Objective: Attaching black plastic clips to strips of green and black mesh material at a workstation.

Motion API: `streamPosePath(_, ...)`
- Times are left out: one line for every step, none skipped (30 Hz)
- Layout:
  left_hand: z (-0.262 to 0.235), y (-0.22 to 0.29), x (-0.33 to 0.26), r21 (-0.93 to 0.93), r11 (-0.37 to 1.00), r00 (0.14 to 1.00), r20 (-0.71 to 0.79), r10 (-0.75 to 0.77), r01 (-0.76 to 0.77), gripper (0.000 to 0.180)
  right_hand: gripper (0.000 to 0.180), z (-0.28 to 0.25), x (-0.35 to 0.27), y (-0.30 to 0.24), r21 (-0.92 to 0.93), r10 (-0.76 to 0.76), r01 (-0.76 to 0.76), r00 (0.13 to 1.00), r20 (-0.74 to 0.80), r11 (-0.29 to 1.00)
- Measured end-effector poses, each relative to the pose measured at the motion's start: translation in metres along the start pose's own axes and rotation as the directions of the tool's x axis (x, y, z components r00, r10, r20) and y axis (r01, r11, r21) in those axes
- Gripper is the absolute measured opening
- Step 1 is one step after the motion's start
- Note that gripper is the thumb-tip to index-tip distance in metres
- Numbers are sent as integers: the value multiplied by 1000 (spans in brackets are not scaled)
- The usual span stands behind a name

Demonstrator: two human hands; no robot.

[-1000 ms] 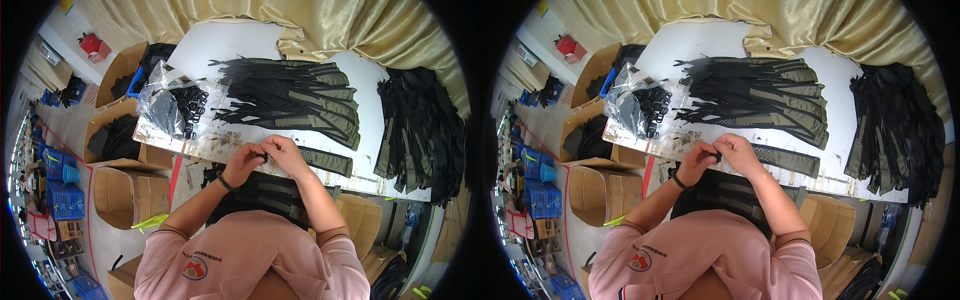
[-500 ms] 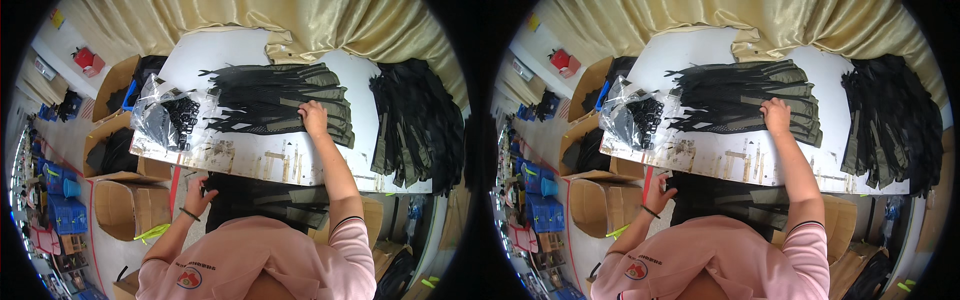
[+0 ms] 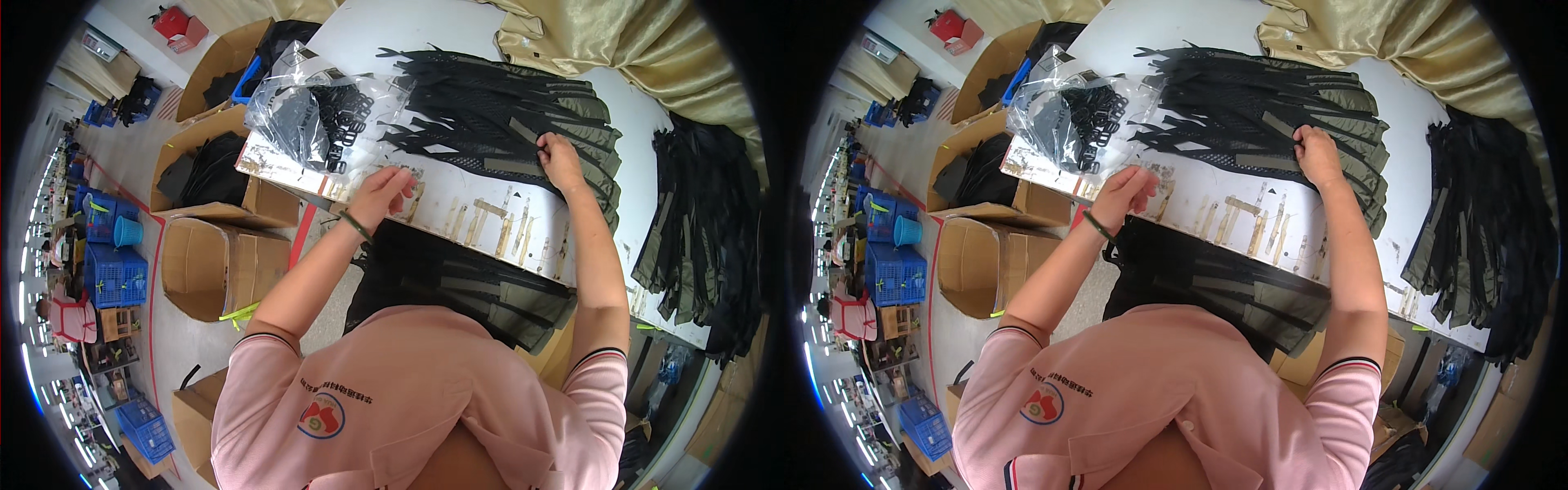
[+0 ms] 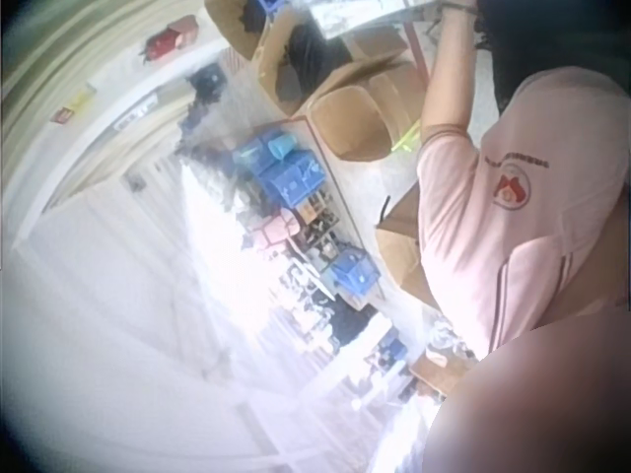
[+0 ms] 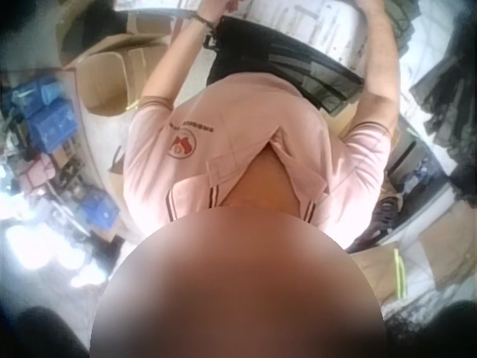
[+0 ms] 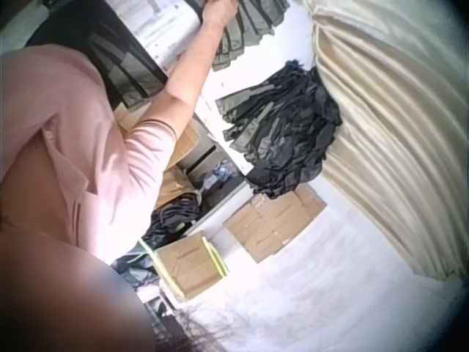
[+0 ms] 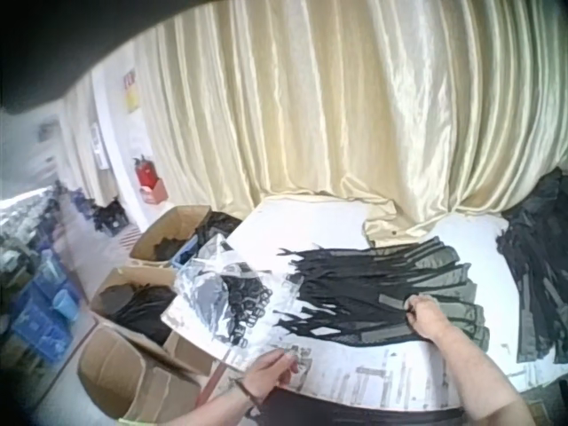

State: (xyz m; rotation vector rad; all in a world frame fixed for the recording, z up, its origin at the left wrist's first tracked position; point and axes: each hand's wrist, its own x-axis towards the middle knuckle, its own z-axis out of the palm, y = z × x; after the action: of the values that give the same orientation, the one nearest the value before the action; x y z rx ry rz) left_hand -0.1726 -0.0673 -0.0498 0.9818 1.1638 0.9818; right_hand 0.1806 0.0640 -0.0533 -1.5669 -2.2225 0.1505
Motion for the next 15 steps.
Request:
streamPosePath(2, 0, 3, -27, 999, 998, 53, -34, 35, 34, 17, -4, -3, -7, 3, -23, 24, 1000, -16, 1000)
streamPosePath(5, -1, 6, -38, 999, 996, 85, -24, 27, 34, 16, -10, -7, -16, 50, -59, 61, 997, -49, 997)
streamPosePath(9, -3, 9, -115, 989, 989, 126, -76, 90, 37, 16, -17, -12, -25, 92, -93, 101, 992, -87, 991)
streamPosePath(13, -4, 14, -195, 972, 981, 169, -99, 131, 40, 15, -24, -19, -35, 130, -132, 143, 987, -89, 981)
streamPosePath(15, -5, 19, -225, 956, 965, 227, -135, 186, 49, 13, -31, -31, -47, 165, -158, 167, 985, -65, 972)
streamPosePath(19, -7, 25, -224, 956, 958, 255, -129, 188, 49, 12, -37, -45, -58, 218, -161, 160, 987, -15, 963)
streamPosePath(24, -9, 30, -298, 923, 949, 270, -164, 245, 51, 11, -45, -60, -67, 262, -234, 221, 972, 22, 940)
streamPosePath(28, -11, 36, -370, 882, 942, 269, -201, 293, 54, 11, -50, -73, -75, 310, -225, 183, 969, 105, 933)
streamPosePath(31, -13, 43, -400, 848, 927, 285, -245, 347, 57, 10, -53, -84, -80, 318, -237, 179, 960, 152, 931)
streamPosePath(34, -15, 48, -398, 846, 919, 316, -235, 353, 57, 11, -57, -98, -83, 392, -180, 72, 953, 245, 917)
streamPosePath(37, -19, 53, -407, 839, 915, 327, -235, 361, 58, 13, -60, -109, -82, 383, -180, 57, 939, 293, 922)
streamPosePath(39, -23, 57, -424, 836, 919, 329, -217, 349, 58, 14, -63, -120, -80, 375, -178, 40, 922, 343, 926)
streamPosePath(42, -27, 61, -416, 829, 909, 343, -237, 373, 58, 14, -64, -129, -77, 371, -173, 36, 923, 343, 928)
streamPosePath(44, -31, 66, -436, 823, 918, 319, -237, 364, 54, 14, -65, -137, -73, 361, -139, -23, 899, 416, 932)
streamPosePath(46, -35, 69, -453, 824, 932, 275, -234, 341, 50, 14, -65, -146, -70, 350, -108, -74, 875, 472, 934)
